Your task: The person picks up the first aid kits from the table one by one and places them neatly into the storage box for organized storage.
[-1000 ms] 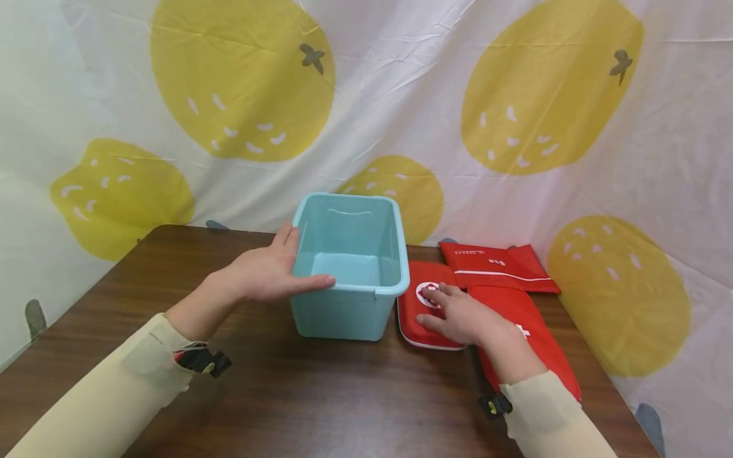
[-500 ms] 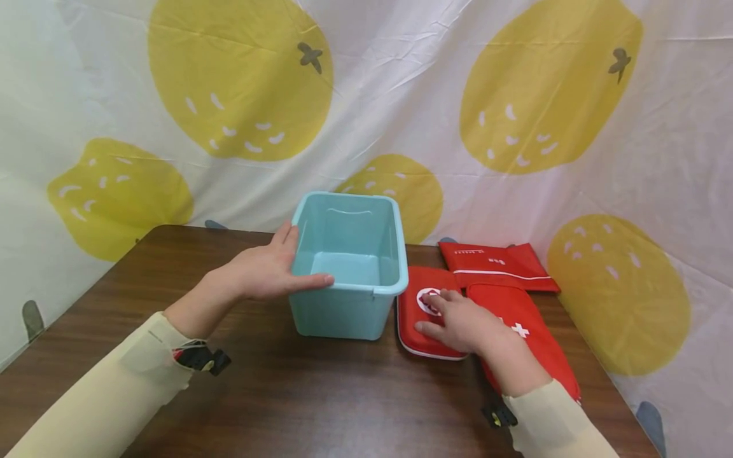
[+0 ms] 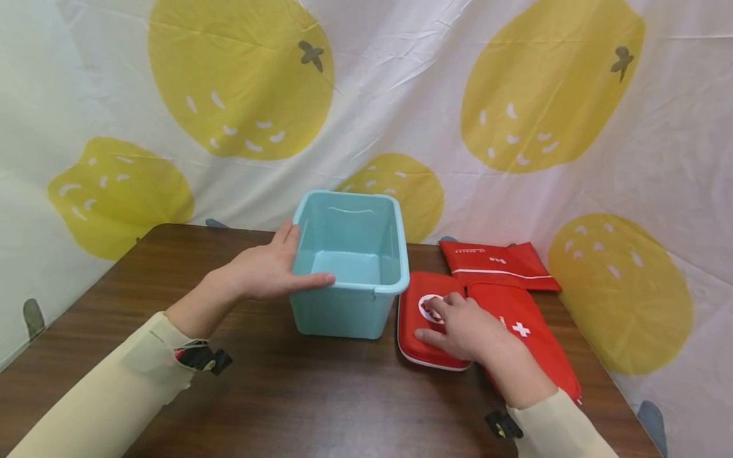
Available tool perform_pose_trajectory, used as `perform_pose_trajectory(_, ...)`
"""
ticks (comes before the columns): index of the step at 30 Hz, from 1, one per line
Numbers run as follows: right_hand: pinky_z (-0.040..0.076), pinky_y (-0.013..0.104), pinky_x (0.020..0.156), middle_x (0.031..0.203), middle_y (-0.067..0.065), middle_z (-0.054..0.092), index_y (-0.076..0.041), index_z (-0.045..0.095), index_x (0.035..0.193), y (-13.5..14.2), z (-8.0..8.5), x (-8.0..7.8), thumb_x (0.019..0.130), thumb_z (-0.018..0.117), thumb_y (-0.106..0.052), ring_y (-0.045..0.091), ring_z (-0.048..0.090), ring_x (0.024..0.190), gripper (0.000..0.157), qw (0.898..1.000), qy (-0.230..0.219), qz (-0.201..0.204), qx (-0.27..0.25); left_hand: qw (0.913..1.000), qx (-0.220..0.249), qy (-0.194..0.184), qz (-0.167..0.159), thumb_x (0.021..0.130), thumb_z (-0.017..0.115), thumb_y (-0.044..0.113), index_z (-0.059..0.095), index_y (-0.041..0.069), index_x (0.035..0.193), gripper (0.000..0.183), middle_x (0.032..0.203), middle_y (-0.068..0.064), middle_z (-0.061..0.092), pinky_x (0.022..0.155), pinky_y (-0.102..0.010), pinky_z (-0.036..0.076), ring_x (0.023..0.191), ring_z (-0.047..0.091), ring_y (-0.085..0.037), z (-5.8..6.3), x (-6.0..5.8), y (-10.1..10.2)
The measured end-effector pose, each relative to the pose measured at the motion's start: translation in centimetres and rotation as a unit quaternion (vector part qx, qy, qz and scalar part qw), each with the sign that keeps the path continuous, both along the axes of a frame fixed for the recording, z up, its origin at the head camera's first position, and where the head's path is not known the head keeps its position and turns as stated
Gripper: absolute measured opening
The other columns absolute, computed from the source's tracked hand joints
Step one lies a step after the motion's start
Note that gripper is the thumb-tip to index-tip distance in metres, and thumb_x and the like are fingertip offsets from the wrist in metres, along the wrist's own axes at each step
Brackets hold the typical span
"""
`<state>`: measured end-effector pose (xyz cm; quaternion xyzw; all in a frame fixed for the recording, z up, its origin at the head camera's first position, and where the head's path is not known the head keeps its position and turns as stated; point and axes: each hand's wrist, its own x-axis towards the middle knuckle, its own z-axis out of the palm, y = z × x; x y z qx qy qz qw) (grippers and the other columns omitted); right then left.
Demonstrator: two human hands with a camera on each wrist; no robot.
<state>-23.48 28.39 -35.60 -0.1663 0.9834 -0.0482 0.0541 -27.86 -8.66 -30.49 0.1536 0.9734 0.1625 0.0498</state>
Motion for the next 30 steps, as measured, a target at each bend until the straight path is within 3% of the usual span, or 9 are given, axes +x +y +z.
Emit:
perform_pose_trajectory(9,0.061,0.065,0.091,0.134,0.019,0.061,-0.017,0.061,0.151,-0.2,0.1,0.5,0.091,0.080,-0.065,0.041,0.061,0.119,0.079,1.000,-0.001,-0.011,0.013,1.0000,0.001,-0.001,-0.002,0.087,0.053,0.094,0.000,0.000,0.175,0.139,0.185,-0.018,-0.001,0.105,-0.056,0.057,0.139,0.062,-0.042,0.0,0.0,-0.1)
perform_pose_trajectory(17,0.061,0.057,0.089,0.135,0.017,0.061,-0.018,0.063,0.150,0.7,1.1,0.1,0.089,0.076,-0.075,0.034,0.062,0.114,0.084,1.000,-0.017,-0.001,-0.001,1.0000,-0.001,-0.001,-0.006,0.088,0.053,0.093,0.000,-0.001,0.175,0.138,0.185,-0.018,-0.001,0.106,-0.056,0.057,0.141,0.061,-0.043,0.1,-0.1,0.0)
perform_pose_trajectory(21,0.059,0.060,0.096,0.140,0.021,0.063,-0.013,0.064,0.150,1.9,2.2,-1.7,0.097,0.069,-0.072,0.036,0.067,0.115,0.079,0.999,-0.022,-0.015,-0.029,1.0000,-0.001,-0.008,-0.005,0.088,0.052,0.094,-0.002,0.000,0.175,0.139,0.185,-0.017,-0.003,0.108,-0.056,0.056,0.142,0.060,-0.042,0.3,0.0,0.2)
perform_pose_trajectory(25,0.053,0.069,0.107,0.147,0.029,0.062,-0.001,0.055,0.156,2.7,3.3,-4.2,0.104,0.063,-0.063,0.048,0.062,0.130,0.081,0.998,-0.032,-0.045,-0.042,0.9999,-0.002,-0.012,-0.002,0.088,0.053,0.094,-0.002,0.001,0.175,0.139,0.185,-0.017,-0.004,0.109,-0.056,0.056,0.145,0.058,-0.042,0.3,0.0,0.1)
perform_pose_trajectory(30,0.055,0.066,0.107,0.155,0.033,0.055,0.007,0.041,0.162,2.6,3.7,-7.0,0.106,0.059,-0.063,0.050,0.058,0.134,0.092,0.990,-0.108,-0.082,-0.039,0.9999,0.001,-0.010,-0.001,0.088,0.053,0.094,-0.002,0.001,0.175,0.139,0.185,-0.017,-0.003,0.108,-0.055,0.056,0.143,0.060,-0.042,0.2,0.1,0.0)
